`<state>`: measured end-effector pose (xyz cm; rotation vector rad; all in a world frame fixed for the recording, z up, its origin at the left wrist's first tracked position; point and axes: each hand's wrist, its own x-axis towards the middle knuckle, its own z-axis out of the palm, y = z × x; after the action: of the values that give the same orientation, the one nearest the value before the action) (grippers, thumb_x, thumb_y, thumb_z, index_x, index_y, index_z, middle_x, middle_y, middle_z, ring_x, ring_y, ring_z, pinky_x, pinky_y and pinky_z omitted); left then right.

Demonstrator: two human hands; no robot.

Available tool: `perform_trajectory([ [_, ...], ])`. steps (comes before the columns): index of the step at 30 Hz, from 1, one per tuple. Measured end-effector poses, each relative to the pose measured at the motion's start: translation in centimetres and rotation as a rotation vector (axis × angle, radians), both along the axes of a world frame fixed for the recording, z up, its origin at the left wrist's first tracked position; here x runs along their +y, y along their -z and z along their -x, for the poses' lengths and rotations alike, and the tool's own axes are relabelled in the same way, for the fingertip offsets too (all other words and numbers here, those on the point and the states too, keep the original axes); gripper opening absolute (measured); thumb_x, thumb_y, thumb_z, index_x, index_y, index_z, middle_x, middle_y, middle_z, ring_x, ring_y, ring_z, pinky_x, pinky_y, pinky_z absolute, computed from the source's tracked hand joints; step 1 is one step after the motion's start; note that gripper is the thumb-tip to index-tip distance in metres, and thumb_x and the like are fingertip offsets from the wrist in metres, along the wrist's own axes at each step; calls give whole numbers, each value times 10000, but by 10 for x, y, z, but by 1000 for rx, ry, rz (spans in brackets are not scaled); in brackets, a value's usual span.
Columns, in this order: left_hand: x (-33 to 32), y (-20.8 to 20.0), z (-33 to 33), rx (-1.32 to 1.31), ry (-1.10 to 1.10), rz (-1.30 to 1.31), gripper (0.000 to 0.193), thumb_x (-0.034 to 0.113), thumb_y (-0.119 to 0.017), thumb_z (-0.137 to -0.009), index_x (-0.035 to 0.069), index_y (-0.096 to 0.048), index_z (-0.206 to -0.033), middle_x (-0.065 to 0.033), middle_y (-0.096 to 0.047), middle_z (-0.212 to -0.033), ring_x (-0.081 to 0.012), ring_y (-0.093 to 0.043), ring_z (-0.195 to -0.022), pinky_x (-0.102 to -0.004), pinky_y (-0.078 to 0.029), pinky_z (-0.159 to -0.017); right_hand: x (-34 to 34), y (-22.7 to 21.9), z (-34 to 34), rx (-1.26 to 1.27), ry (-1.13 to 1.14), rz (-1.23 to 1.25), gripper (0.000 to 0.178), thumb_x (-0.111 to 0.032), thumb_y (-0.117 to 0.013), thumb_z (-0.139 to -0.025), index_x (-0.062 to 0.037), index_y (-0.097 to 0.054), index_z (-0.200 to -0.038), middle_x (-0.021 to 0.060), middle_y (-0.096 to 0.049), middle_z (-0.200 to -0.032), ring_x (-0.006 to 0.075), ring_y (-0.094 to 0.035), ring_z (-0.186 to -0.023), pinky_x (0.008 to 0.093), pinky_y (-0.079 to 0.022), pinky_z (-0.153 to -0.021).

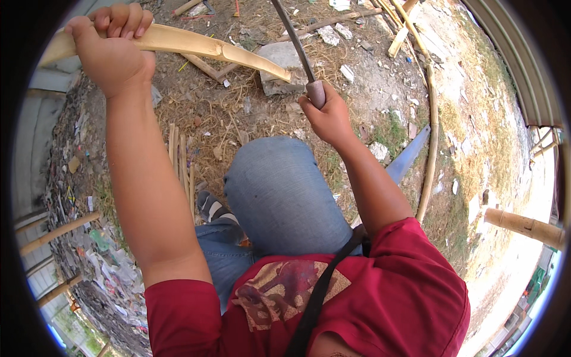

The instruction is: The person sits on the ground and uses a machete to split a long bamboo pole into thin strips. They hold the bamboo with one hand and strike it with the machete to separate the sections, then place the finished strips on the ground.

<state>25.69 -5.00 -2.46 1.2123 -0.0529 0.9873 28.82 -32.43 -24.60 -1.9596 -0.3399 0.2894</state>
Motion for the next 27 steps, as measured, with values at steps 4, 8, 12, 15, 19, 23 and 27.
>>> perform_trajectory([
  [4,-7,-2,-7,16,-71,-51,380,362,-451,-1016,137,-319,-739,3,-248,-624,-125,-238,-553,-288,-262,-571,0,65,2,99,-135,321,283,-132,-609,-806,12,-587,-1048,257,-664,-980,422,-644,-958,481,-488,-861],
  [8,6,5,2,15,-87,26,357,332,-477,-1005,148,-322,-741,9,-248,-614,-120,-234,-556,-288,-248,-568,1,38,-14,289,-183,345,312,-139,-609,-795,8,-602,-1069,245,-678,-951,397,-666,-927,473,-501,-837],
  [12,9,4,6,-35,13,26,326,283,-480,-992,150,-326,-737,11,-252,-606,-117,-236,-553,-287,-250,-579,-16,-1,-24,95,-226,353,297,-136,-610,-798,8,-612,-1058,224,-681,-906,379,-676,-862,457,-515,-779],
  [15,8,9,12,-41,89,15,318,242,-478,-978,149,-319,-718,11,-255,-603,-118,-246,-555,-285,-257,-591,-12,-33,-18,1,-208,190,294,-183,-643,-820,-3,-608,-1050,166,-662,-868,291,-648,-799,410,-505,-743],
  [19,3,3,13,-46,179,13,328,206,-462,-968,145,-299,-690,11,-248,-606,-122,-254,-568,-292,-263,-599,2,3,-14,73,-265,274,270,-141,-597,-835,-4,-596,-1067,220,-663,-932,369,-643,-904,446,-494,-829],
  [23,-2,3,6,-16,34,-29,332,195,-451,-966,135,-284,-685,9,-235,-612,-127,-248,-578,-308,-265,-601,-5,54,-18,180,-206,366,267,-144,-553,-862,2,-595,-1082,263,-667,-1019,422,-644,-1000,472,-487,-894],
  [27,1,5,10,12,18,-22,344,192,-431,-963,135,-264,-668,6,-230,-614,-132,-246,-579,-315,-266,-603,-8,37,-25,139,-201,412,274,-175,-577,-857,-9,-627,-1069,235,-692,-956,406,-670,-921,468,-510,-828],
])
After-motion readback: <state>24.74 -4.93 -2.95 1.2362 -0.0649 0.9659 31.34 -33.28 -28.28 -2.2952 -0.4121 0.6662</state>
